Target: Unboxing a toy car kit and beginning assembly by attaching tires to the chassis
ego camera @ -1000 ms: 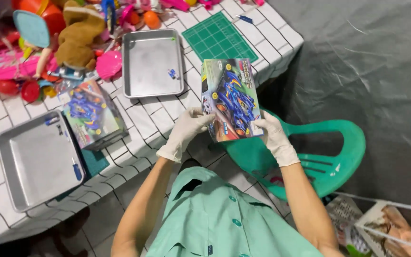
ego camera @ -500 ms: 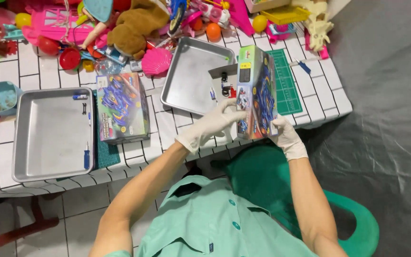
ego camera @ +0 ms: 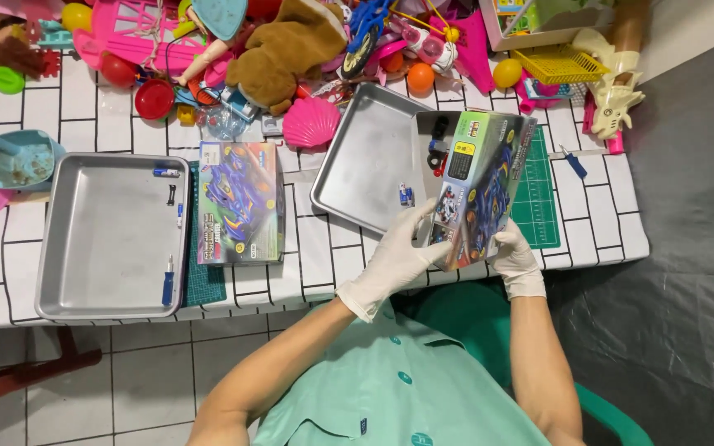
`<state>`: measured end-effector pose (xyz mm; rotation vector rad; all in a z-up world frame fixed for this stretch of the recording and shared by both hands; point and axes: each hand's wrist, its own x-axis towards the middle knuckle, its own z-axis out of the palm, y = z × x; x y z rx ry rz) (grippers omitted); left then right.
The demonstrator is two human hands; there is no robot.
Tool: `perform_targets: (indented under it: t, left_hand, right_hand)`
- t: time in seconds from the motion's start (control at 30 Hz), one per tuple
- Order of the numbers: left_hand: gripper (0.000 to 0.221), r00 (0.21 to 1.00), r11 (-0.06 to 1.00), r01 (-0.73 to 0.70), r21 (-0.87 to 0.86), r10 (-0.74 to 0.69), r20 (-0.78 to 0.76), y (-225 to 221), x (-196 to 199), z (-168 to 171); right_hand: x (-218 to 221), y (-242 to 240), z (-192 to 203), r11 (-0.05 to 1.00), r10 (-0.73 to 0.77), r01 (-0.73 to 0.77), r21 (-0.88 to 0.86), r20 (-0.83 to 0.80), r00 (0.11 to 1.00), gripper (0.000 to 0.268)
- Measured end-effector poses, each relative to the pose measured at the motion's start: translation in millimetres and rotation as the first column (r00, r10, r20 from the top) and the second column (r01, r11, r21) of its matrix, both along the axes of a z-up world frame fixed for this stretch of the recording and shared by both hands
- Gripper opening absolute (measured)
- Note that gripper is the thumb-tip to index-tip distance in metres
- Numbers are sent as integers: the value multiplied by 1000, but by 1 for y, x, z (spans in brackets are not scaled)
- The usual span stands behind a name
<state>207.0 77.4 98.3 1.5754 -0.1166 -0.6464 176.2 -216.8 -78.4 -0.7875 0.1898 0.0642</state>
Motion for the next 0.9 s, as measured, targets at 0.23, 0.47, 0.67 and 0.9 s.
perform_targets:
  t: [0.23, 0.47, 0.67, 0.9]
  left_hand:
    - [71, 991, 987, -105, -121, 114, 73, -2, 6, -28]
    - [68, 991, 973, -128, -191, 131, 2, -7, 13, -28]
    - [68, 992, 971, -121, -205, 109, -69, -26, 26, -37]
    - [61, 971, 953, -228, -202, 205, -126, -57, 45, -73]
  right_hand:
    - [-3, -14, -23, 999, 1, -1, 33, 3, 1000, 74]
    - [-7, 2, 15, 998, -56, 56, 20, -36, 998, 71]
    - [-2, 4, 43, 999, -52, 53, 10, -35, 998, 67]
    - [14, -65, 11, 1000, 4, -4, -10, -75, 997, 62]
